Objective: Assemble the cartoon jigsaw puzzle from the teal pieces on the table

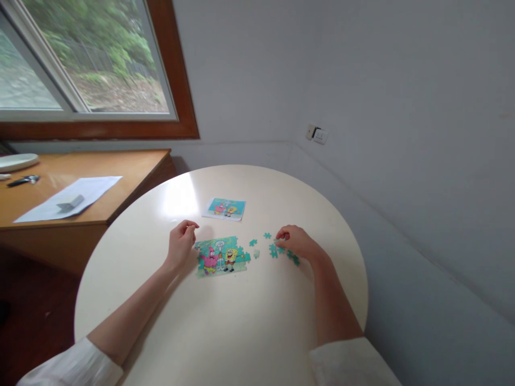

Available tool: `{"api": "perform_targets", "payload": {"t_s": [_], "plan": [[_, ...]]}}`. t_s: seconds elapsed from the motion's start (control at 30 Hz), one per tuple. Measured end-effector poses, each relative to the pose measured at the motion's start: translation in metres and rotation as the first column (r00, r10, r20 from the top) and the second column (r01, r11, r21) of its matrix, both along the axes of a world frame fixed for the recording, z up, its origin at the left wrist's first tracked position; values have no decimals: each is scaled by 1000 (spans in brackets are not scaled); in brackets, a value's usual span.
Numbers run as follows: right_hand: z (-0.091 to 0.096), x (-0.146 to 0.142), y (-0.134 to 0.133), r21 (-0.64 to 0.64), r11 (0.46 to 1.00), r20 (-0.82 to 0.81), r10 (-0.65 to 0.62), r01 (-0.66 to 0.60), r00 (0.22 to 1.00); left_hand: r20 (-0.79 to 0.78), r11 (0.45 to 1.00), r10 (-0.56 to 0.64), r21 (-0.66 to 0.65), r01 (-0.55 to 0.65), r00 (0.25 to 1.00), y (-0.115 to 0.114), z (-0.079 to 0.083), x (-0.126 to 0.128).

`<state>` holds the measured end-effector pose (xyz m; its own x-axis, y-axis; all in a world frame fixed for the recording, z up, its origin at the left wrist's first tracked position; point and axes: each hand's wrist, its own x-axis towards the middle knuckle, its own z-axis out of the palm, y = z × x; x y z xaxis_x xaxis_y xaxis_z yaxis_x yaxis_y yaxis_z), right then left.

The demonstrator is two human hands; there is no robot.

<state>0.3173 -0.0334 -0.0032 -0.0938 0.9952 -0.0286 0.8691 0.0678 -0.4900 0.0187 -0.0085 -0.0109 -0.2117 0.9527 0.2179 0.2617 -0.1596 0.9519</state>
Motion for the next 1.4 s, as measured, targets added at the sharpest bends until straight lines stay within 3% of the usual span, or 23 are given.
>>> {"api": "perform_targets", "payload": {"t_s": [0.17,0.4,0.8,1.13,1.27,1.4], "plan": [[1,-1,0,-19,999,-27,-32,32,999,13,1000,2,-4,-2,1000,-1,2,2],[1,-4,-1,-73,997,-188,-23,9,982,10,1000,-7,-17,7,1000,-1,1,1],[-7,-16,5,146,989,-140,-10,31,990,-7,1000,-11,-12,11,1000,1,0,0],[-17,-41,9,258,956,-351,-44,142,935,-13,999,23,-48,-23,1000,2,-4,0],[-24,-42,12,287,938,-409,-63,194,910,-31,999,18,-27,-19,999,9,-12,-5],[-30,-41,14,303,931,-429,-56,202,902,-8,996,86,2,-86,996,19,-22,-14]]}}
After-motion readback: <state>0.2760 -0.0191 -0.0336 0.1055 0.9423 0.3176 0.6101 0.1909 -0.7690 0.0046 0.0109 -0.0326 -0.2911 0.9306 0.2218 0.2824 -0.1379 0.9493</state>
